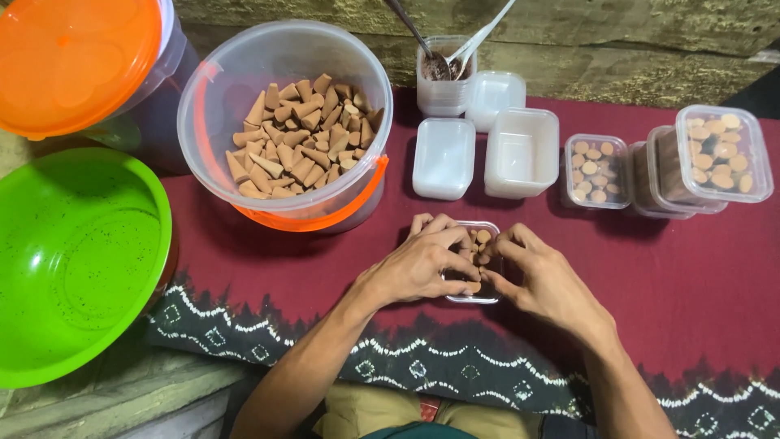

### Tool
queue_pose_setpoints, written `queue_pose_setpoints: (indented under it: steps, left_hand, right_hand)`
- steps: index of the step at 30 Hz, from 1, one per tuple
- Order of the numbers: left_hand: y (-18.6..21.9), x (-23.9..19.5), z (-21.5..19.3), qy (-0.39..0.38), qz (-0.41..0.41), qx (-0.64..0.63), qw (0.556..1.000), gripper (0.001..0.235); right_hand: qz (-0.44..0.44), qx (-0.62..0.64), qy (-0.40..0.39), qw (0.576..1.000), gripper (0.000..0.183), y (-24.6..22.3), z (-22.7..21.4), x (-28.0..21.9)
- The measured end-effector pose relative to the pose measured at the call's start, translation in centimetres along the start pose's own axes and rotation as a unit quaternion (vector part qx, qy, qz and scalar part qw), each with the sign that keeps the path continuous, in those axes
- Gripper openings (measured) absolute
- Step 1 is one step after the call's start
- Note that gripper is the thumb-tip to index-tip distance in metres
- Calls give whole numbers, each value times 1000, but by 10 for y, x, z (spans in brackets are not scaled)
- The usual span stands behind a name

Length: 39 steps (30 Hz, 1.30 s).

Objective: The person sorts small, cone-shaped clay objects from a large bucket into a small plastic container. They pick up handfuls of the cones, separate them, and place them into the container, repeating the process to fill it.

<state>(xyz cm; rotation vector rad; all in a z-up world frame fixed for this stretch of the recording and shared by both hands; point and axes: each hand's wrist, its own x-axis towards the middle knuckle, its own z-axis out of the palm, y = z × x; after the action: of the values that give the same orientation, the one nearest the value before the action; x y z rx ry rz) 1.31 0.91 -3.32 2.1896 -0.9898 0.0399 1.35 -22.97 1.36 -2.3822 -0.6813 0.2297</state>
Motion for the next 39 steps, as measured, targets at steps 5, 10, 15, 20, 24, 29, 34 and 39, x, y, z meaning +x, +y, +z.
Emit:
queue_pose_setpoints:
  steps: [5, 10, 15, 20, 24, 29, 34, 39]
  left_hand:
    - [4, 2, 0, 12, -14, 12, 1000, 20]
    - [5, 2, 1, 23, -9, 20, 999, 22]
    - [6, 2, -1, 32, -1, 28, 999, 21]
    - [16, 4, -11, 47, 34, 42, 997, 16]
    - [14, 3, -9, 47, 37, 36, 998, 16]
    - [15, 3, -9, 61, 44, 31, 997, 15]
    - [16, 3, -11, 58, 46, 38, 997, 16]
    - [13, 2, -7, 63, 43, 47, 996, 17]
  right_hand:
    - [5, -1, -1, 1000, 20, -6, -2, 0]
    - [-14, -7, 9, 1000, 22, 3, 2, -1]
    - [-16, -5, 9, 1000, 24, 5, 3, -3]
    - [-36, 19, -19, 999, 27, -7, -7, -4]
    - [-27, 20, -21, 999, 25, -11, -8, -5]
    - [-26, 17, -13, 999, 25, -10, -7, -5]
    - [-28, 19, -5, 999, 25, -10, -6, -6]
    - [-26, 14, -3, 1000, 27, -11, -6, -6]
